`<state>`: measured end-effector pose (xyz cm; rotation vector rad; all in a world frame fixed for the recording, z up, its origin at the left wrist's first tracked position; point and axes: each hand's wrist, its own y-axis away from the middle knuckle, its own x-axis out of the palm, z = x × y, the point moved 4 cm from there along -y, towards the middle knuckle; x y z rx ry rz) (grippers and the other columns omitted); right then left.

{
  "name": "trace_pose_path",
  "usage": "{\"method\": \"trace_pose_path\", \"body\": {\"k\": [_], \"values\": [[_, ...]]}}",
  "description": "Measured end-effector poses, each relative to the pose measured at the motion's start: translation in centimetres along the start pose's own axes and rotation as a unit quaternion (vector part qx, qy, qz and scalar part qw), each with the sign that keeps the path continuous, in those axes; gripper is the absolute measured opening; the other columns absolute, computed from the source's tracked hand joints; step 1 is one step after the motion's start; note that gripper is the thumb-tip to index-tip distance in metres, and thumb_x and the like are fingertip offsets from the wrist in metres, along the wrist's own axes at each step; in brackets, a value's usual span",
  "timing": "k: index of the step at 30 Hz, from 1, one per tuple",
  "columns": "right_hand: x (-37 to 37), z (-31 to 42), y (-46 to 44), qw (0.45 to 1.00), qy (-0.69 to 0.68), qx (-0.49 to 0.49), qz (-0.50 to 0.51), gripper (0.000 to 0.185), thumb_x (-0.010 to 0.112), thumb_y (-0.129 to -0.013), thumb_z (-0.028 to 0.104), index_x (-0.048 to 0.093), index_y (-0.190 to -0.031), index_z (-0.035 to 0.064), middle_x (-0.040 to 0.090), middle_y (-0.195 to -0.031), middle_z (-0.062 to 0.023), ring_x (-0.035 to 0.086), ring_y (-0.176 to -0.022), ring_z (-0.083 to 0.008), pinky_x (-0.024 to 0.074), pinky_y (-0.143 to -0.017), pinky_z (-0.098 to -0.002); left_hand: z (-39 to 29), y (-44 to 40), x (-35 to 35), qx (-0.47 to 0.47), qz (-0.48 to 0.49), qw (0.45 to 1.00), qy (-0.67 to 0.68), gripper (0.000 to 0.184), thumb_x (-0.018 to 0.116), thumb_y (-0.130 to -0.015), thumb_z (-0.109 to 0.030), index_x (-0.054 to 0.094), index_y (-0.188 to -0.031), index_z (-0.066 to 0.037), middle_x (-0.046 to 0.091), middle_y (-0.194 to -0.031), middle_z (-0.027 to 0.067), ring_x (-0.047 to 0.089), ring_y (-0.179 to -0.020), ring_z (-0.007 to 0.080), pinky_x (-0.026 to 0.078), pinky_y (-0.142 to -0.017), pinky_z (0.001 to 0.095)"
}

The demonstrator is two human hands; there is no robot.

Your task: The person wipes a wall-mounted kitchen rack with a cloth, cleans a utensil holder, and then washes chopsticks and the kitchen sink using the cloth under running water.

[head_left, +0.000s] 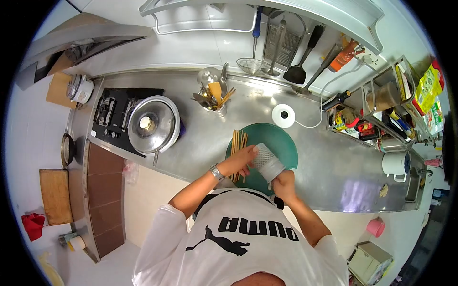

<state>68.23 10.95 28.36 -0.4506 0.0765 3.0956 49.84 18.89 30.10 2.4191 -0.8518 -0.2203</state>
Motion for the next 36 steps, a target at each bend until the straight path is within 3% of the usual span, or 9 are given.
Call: {"method": "trace_pose_path", "body": {"k": [2,6,11,21,23,27,30,32,36], "values": [[0.6,0.4,0.0,0.923,0.262,-0.254,0.119,0.033,0.062,-0.060,0.001,0.066,-0.093,0.0074,0.066,-0.087,-0.0124,0.064,-0.070,-0.0282,0.0498,-0.060,-0.0360,-0.9,-0.3,-0.1,-0.034,0.004,0.998,0.060,0.072,0.039,-0.085,-0.067,0.049,-0.117,-0.003,0.060,-0.078,0.0105,0.059,-0.054,0.0158,0.048,-0.046,0.0282],[1.7,3.0,-1.3,0.901,0.273,-0.332,0.059,0.022,0.060,-0.061,0.007,0.065,-0.082,0.0106,0.060,-0.066,-0.0083,0.060,-0.057,-0.0314,0.0479,-0.049,-0.0386,-0.2,-1.3,-0.9,-0.140,0.059,0.986,0.072,0.069,0.038,-0.083,-0.071,0.059,-0.092,-0.006,0.059,-0.069,0.0090,0.054,-0.048,0.0132,0.044,-0.041,0.0232],[2.4,2.3,-0.9,0.913,0.293,-0.262,0.111,0.019,0.060,-0.062,0.007,0.064,-0.081,0.0111,0.062,-0.070,-0.0101,0.061,-0.060,-0.0316,0.0485,-0.050,-0.0409,2.2,-2.8,-1.1,-0.177,0.087,0.973,0.122,0.064,0.042,-0.081,-0.070,0.061,-0.082,-0.009,0.059,-0.067,0.0042,0.051,-0.043,0.0121,0.041,-0.038,0.0222],[3.5,-1.6,-0.9,0.943,0.300,-0.102,0.100,0.019,0.059,-0.066,0.003,0.067,-0.082,0.0101,0.063,-0.073,-0.0172,0.062,-0.070,-0.0374,0.0508,-0.062,-0.0429,3.6,-2.7,0.1,-0.160,-0.038,0.971,0.174,0.047,0.052,-0.080,-0.058,0.058,-0.076,-0.012,0.053,-0.060,0.0022,0.044,-0.040,0.0119,0.033,-0.035,0.0241],[3.4,-1.5,-1.2,0.995,0.079,-0.063,0.014,0.022,0.057,-0.071,0.001,0.067,-0.089,0.0075,0.065,-0.071,-0.0135,0.063,-0.065,-0.0352,0.0511,-0.060,-0.0393,3.7,-2.7,0.4,-0.145,-0.052,0.970,0.187,0.045,0.053,-0.081,-0.055,0.058,-0.076,-0.011,0.052,-0.060,0.0020,0.045,-0.040,0.0120,0.033,-0.036,0.0241],[3.5,-1.4,-1.2,0.989,-0.118,0.076,0.055,0.023,0.055,-0.076,0.001,0.066,-0.097,0.0064,0.067,-0.075,-0.0072,0.064,-0.068,-0.0245,0.0505,-0.061,-0.0345,3.4,-2.7,0.5,-0.036,-0.121,0.983,0.135,0.040,0.054,-0.084,-0.043,0.060,-0.081,-0.003,0.056,-0.063,0.0055,0.049,-0.044,0.0149,0.039,-0.041,0.0277],[3.5,-3.4,0.4,0.930,-0.140,0.326,0.101,0.027,0.059,-0.081,0.007,0.060,-0.109,0.0064,0.065,-0.091,-0.0028,0.062,-0.080,-0.0165,0.0505,-0.067,-0.0313,3.3,-2.3,0.7,0.087,-0.194,0.977,-0.007,0.039,0.057,-0.082,-0.037,0.060,-0.088,0.002,0.060,-0.070,0.0113,0.056,-0.055,0.0217,0.045,-0.052,0.0327],[4.0,-4.3,1.2,0.832,-0.430,0.350,0.037,0.037,0.061,-0.084,0.014,0.053,-0.119,0.0079,0.062,-0.105,-0.0055,0.061,-0.091,-0.0145,0.0494,-0.071,-0.0289,3.1,-2.1,0.5,0.176,-0.245,0.948,-0.097,0.041,0.059,-0.080,-0.035,0.059,-0.092,0.004,0.062,-0.075,0.0147,0.059,-0.063,0.0259,0.047,-0.059,0.0353],[4.2,-2.2,1.8,0.756,-0.526,0.390,0.010,0.033,0.060,-0.087,0.022,0.053,-0.118,0.0112,0.062,-0.100,-0.0003,0.061,-0.083,-0.0144,0.0503,-0.065,-0.0291,1.9,-1.0,0.4,0.318,-0.170,0.924,-0.126,0.044,0.063,-0.076,-0.033,0.057,-0.101,0.003,0.062,-0.082,0.0198,0.061,-0.075,0.0326,0.047,-0.069,0.0384]]}}
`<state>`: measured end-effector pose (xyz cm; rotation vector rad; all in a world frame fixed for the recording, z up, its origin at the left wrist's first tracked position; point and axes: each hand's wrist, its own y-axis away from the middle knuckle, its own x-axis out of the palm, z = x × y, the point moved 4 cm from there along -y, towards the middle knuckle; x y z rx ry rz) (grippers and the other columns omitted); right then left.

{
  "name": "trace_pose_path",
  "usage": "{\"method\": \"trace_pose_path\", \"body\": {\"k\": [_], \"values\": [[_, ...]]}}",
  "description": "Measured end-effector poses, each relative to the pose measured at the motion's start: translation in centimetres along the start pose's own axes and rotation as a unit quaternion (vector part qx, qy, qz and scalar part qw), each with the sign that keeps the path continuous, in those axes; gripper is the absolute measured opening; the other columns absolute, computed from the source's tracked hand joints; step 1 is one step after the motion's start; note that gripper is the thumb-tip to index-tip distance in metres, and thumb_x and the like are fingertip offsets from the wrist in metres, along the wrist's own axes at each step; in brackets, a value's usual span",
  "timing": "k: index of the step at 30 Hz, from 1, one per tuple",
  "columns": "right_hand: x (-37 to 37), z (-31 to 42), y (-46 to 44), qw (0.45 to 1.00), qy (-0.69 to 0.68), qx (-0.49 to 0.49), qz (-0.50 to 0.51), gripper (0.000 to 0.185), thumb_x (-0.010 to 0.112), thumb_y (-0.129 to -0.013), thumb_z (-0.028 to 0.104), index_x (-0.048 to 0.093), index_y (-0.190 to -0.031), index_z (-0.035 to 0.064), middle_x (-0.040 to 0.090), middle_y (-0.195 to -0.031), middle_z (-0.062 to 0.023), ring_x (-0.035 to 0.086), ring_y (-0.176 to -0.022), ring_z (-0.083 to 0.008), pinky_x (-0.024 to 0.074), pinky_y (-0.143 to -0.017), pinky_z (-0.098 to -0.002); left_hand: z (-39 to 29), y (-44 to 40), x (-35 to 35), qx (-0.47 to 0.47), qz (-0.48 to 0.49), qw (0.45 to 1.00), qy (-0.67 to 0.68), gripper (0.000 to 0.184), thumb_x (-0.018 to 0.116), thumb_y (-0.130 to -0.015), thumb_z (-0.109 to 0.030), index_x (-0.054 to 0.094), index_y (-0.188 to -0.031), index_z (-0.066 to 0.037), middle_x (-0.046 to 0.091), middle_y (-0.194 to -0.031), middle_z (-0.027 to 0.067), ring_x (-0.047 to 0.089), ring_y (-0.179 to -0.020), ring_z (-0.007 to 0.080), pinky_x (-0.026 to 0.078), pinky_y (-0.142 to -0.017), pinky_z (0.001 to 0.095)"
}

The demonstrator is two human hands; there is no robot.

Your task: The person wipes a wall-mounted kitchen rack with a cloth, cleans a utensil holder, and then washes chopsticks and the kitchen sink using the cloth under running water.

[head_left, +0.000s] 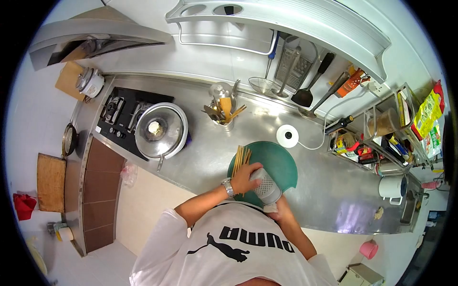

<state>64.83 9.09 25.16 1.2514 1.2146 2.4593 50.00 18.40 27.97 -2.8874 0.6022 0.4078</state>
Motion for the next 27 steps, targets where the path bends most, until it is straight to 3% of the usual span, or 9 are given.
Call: {"method": "trace_pose_path", "body": {"k": [5,6,9,11,15,18,21,23,27], "values": [[-0.9,1.9,0.3,0.967,0.172,-0.186,0.035,0.029,0.059,-0.085,0.016,0.057,-0.113,0.0067,0.063,-0.102,-0.0024,0.062,-0.088,-0.0193,0.0510,-0.071,-0.0325,-0.8,-1.4,-0.9,-0.009,0.114,0.984,-0.136,0.065,0.054,-0.083,-0.055,0.050,-0.114,0.001,0.061,-0.088,0.0138,0.062,-0.079,0.0212,0.051,-0.067,0.0355],[-0.5,2.6,0.4,0.967,0.169,-0.188,0.032,0.029,0.059,-0.085,0.016,0.057,-0.113,0.0067,0.063,-0.102,-0.0024,0.062,-0.088,-0.0193,0.0510,-0.071,-0.0325,-1.0,-1.7,-1.2,-0.170,0.181,0.968,0.044,0.066,0.049,-0.084,-0.058,0.051,-0.113,0.000,0.061,-0.090,0.0123,0.062,-0.076,0.0191,0.052,-0.062,0.0334],[1.3,4.5,1.4,0.794,0.473,-0.373,0.085,0.027,0.065,-0.074,0.010,0.064,-0.101,0.0034,0.066,-0.100,-0.0137,0.064,-0.093,-0.0228,0.0504,-0.076,-0.0344,-1.1,-2.4,-0.9,-0.338,0.282,0.880,0.178,0.067,0.043,-0.086,-0.063,0.052,-0.113,-0.002,0.061,-0.093,0.0103,0.062,-0.074,0.0163,0.053,-0.053,0.0292],[-0.1,3.3,0.0,0.525,0.748,-0.376,0.151,0.027,0.062,-0.069,0.002,0.064,-0.096,0.0014,0.066,-0.094,-0.0202,0.065,-0.089,-0.0294,0.0506,-0.074,-0.0347,-1.0,-2.2,-0.5,-0.377,0.309,0.862,0.138,0.067,0.042,-0.086,-0.063,0.052,-0.113,-0.002,0.061,-0.095,0.0103,0.063,-0.074,0.0166,0.054,-0.050,0.0290],[0.9,3.1,0.1,0.666,0.625,-0.394,0.103,0.027,0.058,-0.068,0.000,0.065,-0.094,0.0025,0.064,-0.089,-0.0235,0.065,-0.087,-0.0342,0.0510,-0.070,-0.0343,-0.8,-1.5,-0.1,-0.387,0.242,0.884,0.102,0.063,0.047,-0.086,-0.058,0.055,-0.109,0.000,0.060,-0.097,0.0107,0.063,-0.075,0.0202,0.056,-0.056,0.0366],[-0.3,2.3,-0.4,0.759,0.609,-0.228,0.041,0.034,0.061,-0.067,-0.001,0.061,-0.101,-0.0006,0.066,-0.101,-0.0145,0.063,-0.095,-0.0243,0.0499,-0.077,-0.0336,-1.0,-1.3,-0.1,-0.348,0.179,0.918,0.069,0.052,0.056,-0.083,-0.050,0.060,-0.095,0.000,0.059,-0.066,0.0102,0.059,-0.058,0.0200,0.047,-0.048,0.0331],[0.3,1.9,-0.1,0.805,0.525,-0.265,0.081,0.039,0.066,-0.076,0.012,0.059,-0.113,0.0029,0.062,-0.112,-0.0128,0.061,-0.101,-0.0245,0.0485,-0.083,-0.0327,-2.3,-1.9,-0.5,-0.183,0.167,0.966,-0.073,0.045,0.060,-0.080,-0.041,0.059,-0.096,0.000,0.060,-0.067,0.0171,0.060,-0.063,0.0296,0.048,-0.058,0.0398],[-0.6,0.3,-0.8,0.968,0.222,-0.046,0.104,0.043,0.063,-0.081,0.016,0.054,-0.120,0.0013,0.058,-0.119,-0.0087,0.057,-0.106,-0.0219,0.0445,-0.090,-0.0321,-3.3,-1.9,-0.3,0.000,0.243,0.957,-0.158,0.053,0.063,-0.077,-0.038,0.058,-0.111,0.002,0.064,-0.083,0.0206,0.063,-0.077,0.0326,0.049,-0.066,0.0391],[-1.1,-0.5,-0.4,0.989,0.122,0.074,0.040,0.045,0.060,-0.086,0.022,0.051,-0.125,0.0021,0.057,-0.121,-0.0064,0.056,-0.107,-0.0192,0.0438,-0.091,-0.0328,-4.1,-1.7,-0.4,0.075,0.240,0.954,-0.161,0.059,0.064,-0.075,-0.040,0.054,-0.114,0.002,0.063,-0.084,0.0220,0.061,-0.076,0.0382,0.048,-0.073,0.0411]]}}
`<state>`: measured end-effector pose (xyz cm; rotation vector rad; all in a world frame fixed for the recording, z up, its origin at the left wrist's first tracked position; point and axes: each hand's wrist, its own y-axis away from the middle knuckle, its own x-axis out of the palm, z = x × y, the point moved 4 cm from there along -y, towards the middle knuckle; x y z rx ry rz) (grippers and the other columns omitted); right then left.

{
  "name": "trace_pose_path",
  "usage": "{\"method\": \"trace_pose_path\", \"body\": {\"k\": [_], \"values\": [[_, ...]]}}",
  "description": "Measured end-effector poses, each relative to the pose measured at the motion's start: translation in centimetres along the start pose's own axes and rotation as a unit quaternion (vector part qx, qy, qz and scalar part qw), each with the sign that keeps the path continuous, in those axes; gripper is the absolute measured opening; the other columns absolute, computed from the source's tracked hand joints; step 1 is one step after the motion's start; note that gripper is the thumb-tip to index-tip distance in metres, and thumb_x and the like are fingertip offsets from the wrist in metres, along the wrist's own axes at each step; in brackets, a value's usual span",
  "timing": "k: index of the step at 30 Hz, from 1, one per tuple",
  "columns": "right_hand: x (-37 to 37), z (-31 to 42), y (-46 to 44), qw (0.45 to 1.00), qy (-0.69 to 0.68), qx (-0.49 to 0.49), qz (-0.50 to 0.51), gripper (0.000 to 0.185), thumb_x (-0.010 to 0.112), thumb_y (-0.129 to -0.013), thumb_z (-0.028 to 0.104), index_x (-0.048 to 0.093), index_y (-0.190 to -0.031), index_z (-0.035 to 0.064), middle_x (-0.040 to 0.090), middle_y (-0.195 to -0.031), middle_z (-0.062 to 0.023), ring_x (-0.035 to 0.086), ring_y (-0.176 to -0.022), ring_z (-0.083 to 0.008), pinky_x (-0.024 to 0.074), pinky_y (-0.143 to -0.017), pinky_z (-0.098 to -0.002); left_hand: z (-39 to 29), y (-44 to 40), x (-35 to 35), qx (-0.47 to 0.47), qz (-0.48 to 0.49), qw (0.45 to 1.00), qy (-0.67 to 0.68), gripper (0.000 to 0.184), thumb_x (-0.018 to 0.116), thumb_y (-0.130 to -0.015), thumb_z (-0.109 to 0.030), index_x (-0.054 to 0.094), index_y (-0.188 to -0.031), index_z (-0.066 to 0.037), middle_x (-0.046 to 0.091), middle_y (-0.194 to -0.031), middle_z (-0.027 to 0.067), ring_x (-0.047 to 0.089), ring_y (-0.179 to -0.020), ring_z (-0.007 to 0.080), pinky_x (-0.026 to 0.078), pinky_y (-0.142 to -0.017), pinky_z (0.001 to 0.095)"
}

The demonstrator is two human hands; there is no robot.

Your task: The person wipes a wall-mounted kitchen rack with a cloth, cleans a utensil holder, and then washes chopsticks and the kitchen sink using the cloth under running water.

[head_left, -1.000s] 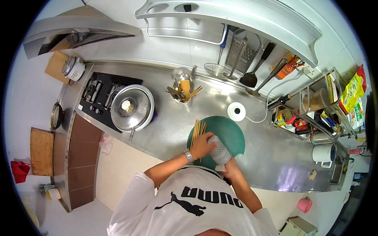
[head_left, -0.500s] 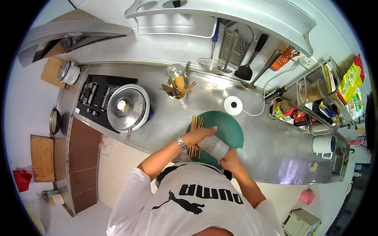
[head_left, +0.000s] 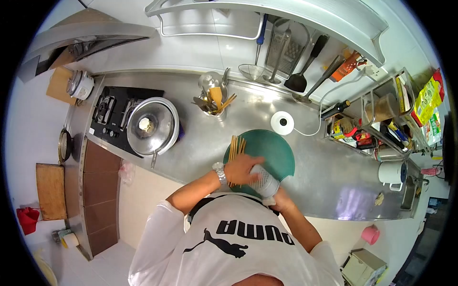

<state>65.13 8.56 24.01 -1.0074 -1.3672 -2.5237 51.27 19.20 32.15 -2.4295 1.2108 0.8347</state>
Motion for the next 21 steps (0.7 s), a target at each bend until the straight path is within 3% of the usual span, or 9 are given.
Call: {"method": "trace_pose_path", "body": {"k": [2,3,5,6,8,12,18,20,21], "values": [[-2.4,1.2,-0.5,0.945,0.202,-0.255,-0.039,0.038,0.063,-0.081,0.017,0.057,-0.117,0.0071,0.061,-0.115,-0.0098,0.060,-0.101,-0.0231,0.0482,-0.084,-0.0354,0.9,-0.5,-0.6,-0.153,-0.009,0.984,-0.086,0.060,0.061,-0.079,-0.045,0.051,-0.115,0.001,0.063,-0.081,0.0152,0.062,-0.067,0.0312,0.050,-0.060,0.0377],[-2.2,2.1,-0.2,0.944,0.201,-0.257,-0.041,0.038,0.063,-0.081,0.017,0.057,-0.117,0.0071,0.061,-0.115,-0.0098,0.060,-0.101,-0.0231,0.0482,-0.084,-0.0354,1.2,-0.7,-0.5,-0.151,-0.008,0.985,-0.086,0.060,0.061,-0.079,-0.045,0.051,-0.115,0.001,0.063,-0.081,0.0152,0.062,-0.067,0.0312,0.050,-0.060,0.0377],[0.5,4.7,1.9,0.692,0.531,-0.489,0.008,0.034,0.065,-0.071,0.009,0.063,-0.105,0.0101,0.064,-0.104,-0.0155,0.063,-0.094,-0.0293,0.0501,-0.077,-0.0366,2.6,0.3,1.3,-0.316,0.036,0.871,0.374,0.059,0.058,-0.081,-0.051,0.051,-0.112,-0.001,0.060,-0.078,0.0063,0.060,-0.058,0.0203,0.047,-0.044,0.0301],[0.1,4.9,2.0,0.693,0.530,-0.489,0.007,0.034,0.065,-0.071,0.009,0.063,-0.105,0.0101,0.064,-0.104,-0.0155,0.063,-0.094,-0.0293,0.0501,-0.077,-0.0366,2.3,0.3,1.2,-0.316,0.037,0.871,0.374,0.059,0.058,-0.081,-0.051,0.051,-0.112,-0.001,0.060,-0.078,0.0063,0.060,-0.058,0.0203,0.047,-0.044,0.0301],[-0.6,4.0,1.3,0.586,0.729,-0.352,0.016,0.033,0.060,-0.064,0.002,0.064,-0.096,0.0081,0.064,-0.095,-0.0196,0.061,-0.090,-0.0355,0.0501,-0.076,-0.0376,1.6,0.6,1.2,-0.361,0.053,0.799,0.478,0.050,0.055,-0.085,-0.048,0.052,-0.106,-0.002,0.056,-0.076,0.0016,0.055,-0.052,0.0105,0.041,-0.036,0.0227],[0.3,4.1,1.3,0.689,0.628,-0.358,-0.041,0.031,0.060,-0.065,0.003,0.065,-0.095,0.0072,0.065,-0.092,-0.0185,0.062,-0.089,-0.0358,0.0503,-0.076,-0.0385,2.2,1.0,2.1,-0.358,0.027,0.836,0.415,0.045,0.056,-0.085,-0.042,0.053,-0.103,-0.002,0.057,-0.077,0.0035,0.053,-0.050,0.0102,0.042,-0.038,0.0232],[1.9,3.7,2.7,0.850,0.437,-0.294,0.018,0.042,0.064,-0.077,0.012,0.056,-0.118,0.0036,0.057,-0.120,-0.0160,0.054,-0.113,-0.0255,0.0423,-0.094,-0.0333,0.8,1.5,1.1,-0.260,-0.048,0.932,0.249,0.050,0.056,-0.082,-0.042,0.053,-0.108,0.001,0.061,-0.084,0.0109,0.056,-0.055,0.0170,0.046,-0.047,0.0303],[1.7,2.5,2.6,0.934,0.308,-0.148,0.105,0.050,0.061,-0.086,0.018,0.045,-0.131,0.0021,0.048,-0.133,-0.0118,0.043,-0.125,-0.0231,0.0342,-0.103,-0.0334,-0.5,1.2,0.9,-0.022,-0.098,0.994,0.046,0.058,0.056,-0.080,-0.044,0.050,-0.115,0.002,0.062,-0.084,0.0164,0.061,-0.069,0.0305,0.048,-0.065,0.0399],[2.9,2.8,3.1,0.934,0.308,-0.146,0.105,0.050,0.061,-0.086,0.018,0.045,-0.131,0.0021,0.048,-0.133,-0.0118,0.043,-0.125,-0.0231,0.0342,-0.103,-0.0334,-0.5,1.4,0.8,-0.023,-0.098,0.994,0.048,0.058,0.056,-0.080,-0.044,0.050,-0.115,0.002,0.062,-0.084,0.0164,0.061,-0.069,0.0305,0.048,-0.065,0.0399]]}}
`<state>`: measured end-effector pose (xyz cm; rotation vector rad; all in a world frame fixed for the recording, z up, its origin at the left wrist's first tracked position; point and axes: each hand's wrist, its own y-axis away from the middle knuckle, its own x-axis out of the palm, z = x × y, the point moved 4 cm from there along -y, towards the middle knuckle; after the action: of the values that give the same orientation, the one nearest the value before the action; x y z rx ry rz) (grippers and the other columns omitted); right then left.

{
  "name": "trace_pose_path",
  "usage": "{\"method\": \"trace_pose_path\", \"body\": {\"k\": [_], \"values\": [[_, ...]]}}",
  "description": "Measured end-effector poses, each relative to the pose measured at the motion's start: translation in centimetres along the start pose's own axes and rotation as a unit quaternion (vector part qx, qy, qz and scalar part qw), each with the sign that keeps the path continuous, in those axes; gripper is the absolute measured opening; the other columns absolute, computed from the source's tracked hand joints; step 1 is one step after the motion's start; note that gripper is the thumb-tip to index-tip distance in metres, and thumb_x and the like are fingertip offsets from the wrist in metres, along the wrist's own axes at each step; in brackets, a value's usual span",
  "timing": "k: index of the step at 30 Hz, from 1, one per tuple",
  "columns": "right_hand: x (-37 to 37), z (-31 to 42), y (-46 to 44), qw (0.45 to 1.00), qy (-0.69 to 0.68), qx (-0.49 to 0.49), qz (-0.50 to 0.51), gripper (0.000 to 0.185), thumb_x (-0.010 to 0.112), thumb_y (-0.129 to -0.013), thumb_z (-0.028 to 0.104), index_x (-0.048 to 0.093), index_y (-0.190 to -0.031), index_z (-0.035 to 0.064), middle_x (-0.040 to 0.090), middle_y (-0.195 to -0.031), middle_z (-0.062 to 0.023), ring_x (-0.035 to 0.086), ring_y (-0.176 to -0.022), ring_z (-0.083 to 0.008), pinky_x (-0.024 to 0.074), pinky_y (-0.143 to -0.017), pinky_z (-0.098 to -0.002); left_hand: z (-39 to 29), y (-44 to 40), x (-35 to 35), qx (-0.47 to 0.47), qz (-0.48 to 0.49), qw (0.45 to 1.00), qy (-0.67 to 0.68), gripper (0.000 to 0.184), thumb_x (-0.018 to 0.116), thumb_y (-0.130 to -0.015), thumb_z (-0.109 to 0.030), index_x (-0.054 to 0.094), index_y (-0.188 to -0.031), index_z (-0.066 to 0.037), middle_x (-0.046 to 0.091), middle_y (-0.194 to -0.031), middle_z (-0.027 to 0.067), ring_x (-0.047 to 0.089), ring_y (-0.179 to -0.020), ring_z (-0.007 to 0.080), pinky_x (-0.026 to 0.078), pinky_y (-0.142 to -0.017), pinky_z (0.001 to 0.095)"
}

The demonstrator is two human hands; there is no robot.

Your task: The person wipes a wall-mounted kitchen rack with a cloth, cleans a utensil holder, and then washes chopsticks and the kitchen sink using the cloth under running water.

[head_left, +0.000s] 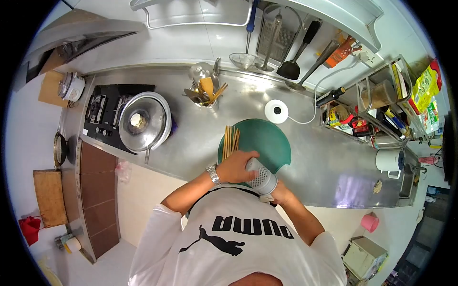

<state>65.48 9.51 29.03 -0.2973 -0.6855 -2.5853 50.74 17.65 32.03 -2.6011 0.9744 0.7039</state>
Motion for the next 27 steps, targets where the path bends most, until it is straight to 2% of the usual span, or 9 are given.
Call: {"method": "trace_pose_path", "body": {"k": [3,5,9,11,15,17,21,23,27], "values": [[1.8,0.5,0.2,0.935,-0.319,0.153,-0.021,0.056,0.061,-0.087,0.018,0.038,-0.136,0.0055,0.049,-0.131,-0.0084,0.048,-0.119,-0.0184,0.0411,-0.096,-0.0326,-0.2,-0.4,-0.2,0.040,0.048,0.998,-0.003,0.058,0.061,-0.077,-0.041,0.051,-0.115,0.001,0.063,-0.082,0.0204,0.059,-0.074,0.0406,0.047,-0.068,0.0440],[-1.2,-2.3,-0.2,0.993,-0.114,-0.009,-0.034,0.051,0.061,-0.086,0.021,0.045,-0.132,0.0049,0.046,-0.134,-0.0099,0.042,-0.125,-0.0216,0.0341,-0.104,-0.0339,0.6,-0.9,-0.1,-0.037,0.079,0.995,-0.055,0.065,0.056,-0.080,-0.049,0.049,-0.119,0.002,0.062,-0.078,0.0199,0.060,-0.072,0.0393,0.048,-0.067,0.0435],[-3.9,-1.1,0.1,0.967,0.135,-0.157,-0.149,0.039,0.064,-0.080,0.013,0.057,-0.118,0.0057,0.058,-0.120,-0.0135,0.055,-0.112,-0.0243,0.0439,-0.093,-0.0342,-0.2,-1.5,-0.8,-0.159,0.082,0.984,-0.016,0.064,0.054,-0.082,-0.052,0.049,-0.119,0.000,0.063,-0.086,0.0186,0.061,-0.076,0.0344,0.047,-0.070,0.0406],[-2.9,0.6,-0.1,0.796,0.584,-0.147,-0.056,0.027,0.060,-0.073,0.002,0.063,-0.099,0.0044,0.065,-0.098,-0.0165,0.063,-0.092,-0.0314,0.0501,-0.078,-0.0365,0.6,-1.4,-0.6,-0.336,0.088,0.929,0.126,0.059,0.053,-0.085,-0.050,0.051,-0.115,0.001,0.064,-0.084,0.0154,0.062,-0.075,0.0278,0.048,-0.069,0.0390],[-1.3,2.2,-0.7,0.790,0.557,-0.246,-0.080,0.022,0.055,-0.070,-0.003,0.063,-0.089,0.0033,0.064,-0.082,-0.0173,0.062,-0.078,-0.0379,0.0509,-0.067,-0.0401,2.5,-1.0,0.7,-0.404,0.106,0.886,0.200,0.067,0.049,-0.085,-0.056,0.052,-0.113,0.005,0.062,-0.078,0.0215,0.062,-0.073,0.0353,0.048,-0.067,0.0407],[-1.7,1.3,-1.0,0.906,0.366,-0.174,-0.123,0.028,0.055,-0.072,-0.001,0.062,-0.099,0.0044,0.063,-0.097,-0.0193,0.062,-0.091,-0.0319,0.0499,-0.078,-0.0363,3.1,-1.0,0.9,-0.269,-0.009,0.958,0.097,0.059,0.054,-0.084,-0.051,0.056,-0.107,0.003,0.062,-0.078,0.0204,0.061,-0.072,0.0350,0.048,-0.066,0.0407],[-1.2,1.3,-1.4,0.935,0.298,-0.169,-0.088,0.042,0.063,-0.078,0.010,0.055,-0.118,0.0046,0.057,-0.120,-0.0144,0.055,-0.110,-0.0241,0.0434,-0.092,-0.0336,1.6,-0.9,0.2,-0.255,-0.041,0.964,0.067,0.049,0.061,-0.079,-0.042,0.058,-0.101,0.002,0.063,-0.080,0.0199,0.061,-0.074,0.0364,0.048,-0.067,0.0413],[0.4,2.8,-0.7,0.995,-0.061,0.002,-0.074,0.042,0.057,-0.082,0.006,0.052,-0.123,0.0030,0.053,-0.127,-0.0141,0.048,-0.119,-0.0220,0.0375,-0.100,-0.0334,0.0,-0.8,-0.6,-0.187,-0.035,0.982,0.013,0.047,0.066,-0.075,-0.038,0.058,-0.100,0.001,0.063,-0.080,0.0195,0.061,-0.076,0.0366,0.048,-0.067,0.0417],[-1.4,-0.7,-1.1,0.997,-0.027,-0.045,-0.060,0.040,0.058,-0.084,0.012,0.052,-0.123,0.0027,0.054,-0.124,-0.0096,0.050,-0.116,-0.0196,0.0390,-0.097,-0.0324,-1.5,-1.2,-1.6,0.027,-0.031,0.999,-0.004,0.051,0.067,-0.073,-0.037,0.057,-0.106,0.001,0.062,-0.078,0.0194,0.061,-0.074,0.0355,0.048,-0.066,0.0414]]}}
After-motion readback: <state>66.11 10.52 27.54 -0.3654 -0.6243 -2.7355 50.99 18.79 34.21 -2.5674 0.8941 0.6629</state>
